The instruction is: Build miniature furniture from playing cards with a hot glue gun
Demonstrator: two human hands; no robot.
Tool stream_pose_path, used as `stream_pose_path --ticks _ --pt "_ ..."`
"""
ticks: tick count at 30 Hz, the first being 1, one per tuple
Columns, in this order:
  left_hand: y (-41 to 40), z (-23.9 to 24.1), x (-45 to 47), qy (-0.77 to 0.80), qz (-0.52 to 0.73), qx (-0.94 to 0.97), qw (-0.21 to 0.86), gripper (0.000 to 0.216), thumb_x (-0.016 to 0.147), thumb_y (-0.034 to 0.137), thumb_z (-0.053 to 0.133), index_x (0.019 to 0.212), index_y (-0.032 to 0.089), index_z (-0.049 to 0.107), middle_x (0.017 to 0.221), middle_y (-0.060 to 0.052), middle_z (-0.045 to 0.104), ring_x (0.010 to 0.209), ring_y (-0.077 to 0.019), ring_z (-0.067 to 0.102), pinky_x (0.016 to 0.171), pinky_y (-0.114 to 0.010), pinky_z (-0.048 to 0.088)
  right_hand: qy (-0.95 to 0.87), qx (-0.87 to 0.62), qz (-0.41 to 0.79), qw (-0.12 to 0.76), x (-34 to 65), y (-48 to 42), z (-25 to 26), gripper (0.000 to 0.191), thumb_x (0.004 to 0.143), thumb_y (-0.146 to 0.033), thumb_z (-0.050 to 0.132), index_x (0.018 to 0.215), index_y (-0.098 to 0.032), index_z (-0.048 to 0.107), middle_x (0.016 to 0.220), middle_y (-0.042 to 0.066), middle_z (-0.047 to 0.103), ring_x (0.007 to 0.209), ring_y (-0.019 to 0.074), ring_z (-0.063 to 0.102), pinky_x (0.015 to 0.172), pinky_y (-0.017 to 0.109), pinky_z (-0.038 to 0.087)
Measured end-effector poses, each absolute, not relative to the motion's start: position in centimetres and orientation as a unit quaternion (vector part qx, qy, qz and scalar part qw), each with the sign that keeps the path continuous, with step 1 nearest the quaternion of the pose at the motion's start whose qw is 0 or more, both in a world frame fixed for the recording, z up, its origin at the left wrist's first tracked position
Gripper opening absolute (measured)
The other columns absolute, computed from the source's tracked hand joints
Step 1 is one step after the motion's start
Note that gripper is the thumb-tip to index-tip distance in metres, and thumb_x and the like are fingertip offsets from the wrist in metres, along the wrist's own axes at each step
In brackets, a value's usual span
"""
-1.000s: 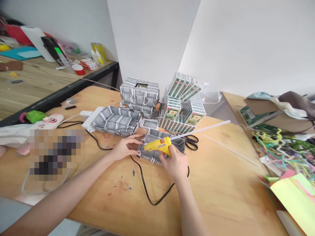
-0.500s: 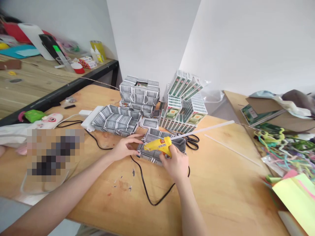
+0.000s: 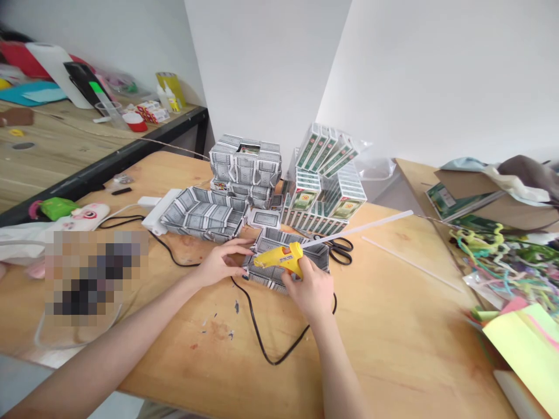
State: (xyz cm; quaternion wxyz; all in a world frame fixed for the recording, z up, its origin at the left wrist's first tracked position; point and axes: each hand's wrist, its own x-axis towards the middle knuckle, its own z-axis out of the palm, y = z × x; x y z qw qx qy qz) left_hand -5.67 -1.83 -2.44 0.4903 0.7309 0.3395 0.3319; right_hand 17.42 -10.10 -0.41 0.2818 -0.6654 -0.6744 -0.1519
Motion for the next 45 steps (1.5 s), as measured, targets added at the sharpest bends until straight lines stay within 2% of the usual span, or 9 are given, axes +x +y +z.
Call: stream_pose_path --ticks 11,19,24,27,31,33,37,40,45 --pt "-1.93 -2.82 -5.71 0.343 0.328 0.746 0.467 0.040 0.064 0.029 0.076 0.102 0.023 0.066 0.126 -0.008 0.051 0.114 -0.0259 0.051 0.095 -0.041 0.044 -0.681 -0.654 -0.168 0.282 17.44 -10.11 -0.39 0.016 0.073 -0.032 0.050 0.063 -0.020 0.048 0.051 -0.003 0.051 0.045 0.0116 0.051 0.043 0.022 0.029" --pt "-2.05 -2.84 -5.75 0.324 0.328 0.741 0.488 0.057 0.069 0.031 0.073 0.122 0.030 0.055 0.123 -0.007 0.051 0.110 -0.0230 0.053 0.086 -0.035 0.050 -0.679 -0.656 -0.174 0.280 17.47 -10.10 -0.46 0.016 0.074 -0.033 0.050 0.063 -0.021 0.047 0.051 -0.003 0.053 0.046 0.0126 0.053 0.043 0.023 0.029" --pt "-1.96 -2.74 -5.85 0.333 0.314 0.747 0.483 0.058 0.066 0.031 0.075 0.121 0.031 0.057 0.125 -0.006 0.048 0.112 -0.0241 0.051 0.090 -0.036 0.048 -0.675 -0.661 -0.169 0.281 17.38 -10.12 -0.36 0.015 0.073 -0.032 0.050 0.063 -0.021 0.047 0.051 -0.003 0.053 0.046 0.0126 0.053 0.043 0.022 0.029" --pt "-1.92 -2.45 -6.03 0.318 0.305 0.744 0.502 0.055 0.070 0.035 0.071 0.123 0.031 0.055 0.129 -0.007 0.045 0.113 -0.0254 0.050 0.085 -0.035 0.051 -0.671 -0.667 -0.167 0.277 17.34 -10.11 -0.32 0.016 0.073 -0.032 0.049 0.062 -0.021 0.048 0.050 -0.003 0.051 0.045 0.0123 0.051 0.043 0.022 0.029" --pt "-1.71 -2.16 -6.22 0.273 0.319 0.756 0.502 0.041 0.083 0.037 0.056 0.124 0.030 0.055 0.127 -0.008 0.047 0.119 -0.0250 0.045 0.097 -0.041 0.042 -0.672 -0.667 -0.164 0.277 17.29 -10.10 -0.28 0.015 0.073 -0.032 0.049 0.063 -0.021 0.048 0.050 -0.003 0.051 0.045 0.0122 0.051 0.043 0.022 0.028" --pt "-1.58 -2.19 -6.24 0.270 0.321 0.762 0.493 0.040 0.083 0.035 0.056 0.123 0.031 0.055 0.128 -0.008 0.047 0.122 -0.0251 0.043 0.101 -0.042 0.038 -0.672 -0.666 -0.164 0.278 17.27 -10.11 -0.27 0.015 0.073 -0.031 0.049 0.062 -0.021 0.047 0.051 -0.003 0.052 0.046 0.0124 0.051 0.043 0.022 0.028" --pt "-1.47 -2.42 -6.16 0.285 0.310 0.759 0.497 0.042 0.081 0.032 0.059 0.123 0.031 0.055 0.129 -0.008 0.045 0.122 -0.0255 0.042 0.093 -0.039 0.046 -0.672 -0.668 -0.159 0.276 17.29 -10.10 -0.28 0.014 0.073 -0.031 0.050 0.063 -0.021 0.047 0.053 -0.003 0.054 0.048 0.0130 0.053 0.043 0.022 0.027" --pt "-1.55 -2.47 -6.04 0.295 0.310 0.749 0.505 0.042 0.080 0.030 0.061 0.122 0.031 0.056 0.128 -0.007 0.045 0.120 -0.0250 0.044 0.080 -0.031 0.052 -0.673 -0.669 -0.158 0.273 17.31 -10.08 -0.28 0.015 0.073 -0.032 0.049 0.063 -0.021 0.047 0.052 -0.003 0.053 0.047 0.0128 0.052 0.043 0.022 0.026" --pt "-1.68 -2.33 -5.87 0.316 0.306 0.748 0.498 0.045 0.077 0.030 0.064 0.121 0.031 0.056 0.124 -0.007 0.048 0.110 -0.0234 0.052 0.061 -0.021 0.052 -0.669 -0.670 -0.162 0.277 17.30 -10.04 -0.31 0.013 0.074 -0.032 0.049 0.066 -0.021 0.049 0.053 -0.003 0.053 0.048 0.0130 0.052 0.044 0.022 0.027"
